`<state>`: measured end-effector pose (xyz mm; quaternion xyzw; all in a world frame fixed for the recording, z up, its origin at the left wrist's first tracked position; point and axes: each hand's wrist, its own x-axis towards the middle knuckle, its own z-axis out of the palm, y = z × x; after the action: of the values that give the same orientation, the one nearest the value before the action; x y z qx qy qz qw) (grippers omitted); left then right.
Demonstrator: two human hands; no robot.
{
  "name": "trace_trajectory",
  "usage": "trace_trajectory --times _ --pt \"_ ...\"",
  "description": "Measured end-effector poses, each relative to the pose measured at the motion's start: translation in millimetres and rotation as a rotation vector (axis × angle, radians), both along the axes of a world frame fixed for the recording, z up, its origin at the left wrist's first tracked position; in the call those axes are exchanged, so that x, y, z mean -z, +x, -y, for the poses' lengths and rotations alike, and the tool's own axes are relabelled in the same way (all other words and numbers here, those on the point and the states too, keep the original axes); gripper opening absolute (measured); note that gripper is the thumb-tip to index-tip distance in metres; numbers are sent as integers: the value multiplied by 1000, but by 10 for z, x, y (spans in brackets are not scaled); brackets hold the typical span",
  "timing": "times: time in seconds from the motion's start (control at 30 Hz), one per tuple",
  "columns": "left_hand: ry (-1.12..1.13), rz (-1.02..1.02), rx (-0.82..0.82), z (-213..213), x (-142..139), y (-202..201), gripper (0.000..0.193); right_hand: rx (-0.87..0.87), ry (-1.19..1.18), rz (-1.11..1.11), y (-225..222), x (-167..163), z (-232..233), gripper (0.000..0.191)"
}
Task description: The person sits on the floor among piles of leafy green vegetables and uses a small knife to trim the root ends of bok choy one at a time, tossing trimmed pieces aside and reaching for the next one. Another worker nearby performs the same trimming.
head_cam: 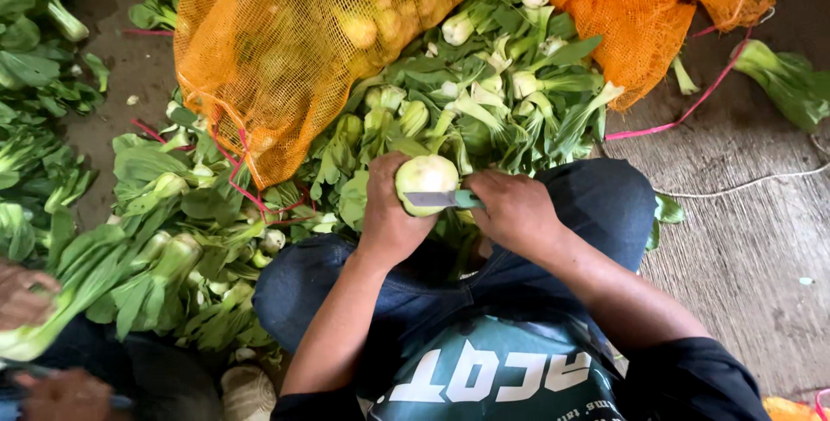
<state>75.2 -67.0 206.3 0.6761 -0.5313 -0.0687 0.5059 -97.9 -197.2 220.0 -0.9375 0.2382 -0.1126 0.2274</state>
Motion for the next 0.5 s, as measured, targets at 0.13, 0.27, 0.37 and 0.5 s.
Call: trace_trajectory --times 0.13,0.27,0.37,0.5 --pt "2 56 -20 -24 17 -25 80 61 44 -41 11 95 6 31" --pt "19 52 -7 -34 23 -42 83 99 64 -78 -26 187 -20 29" --pt "18 21 -13 -37 21 -49 84 107 43 -28 -31 264 74 30" --pt "55 -111 12 -38 30 -35 85 296 -85 -267 -60 308 445 30"
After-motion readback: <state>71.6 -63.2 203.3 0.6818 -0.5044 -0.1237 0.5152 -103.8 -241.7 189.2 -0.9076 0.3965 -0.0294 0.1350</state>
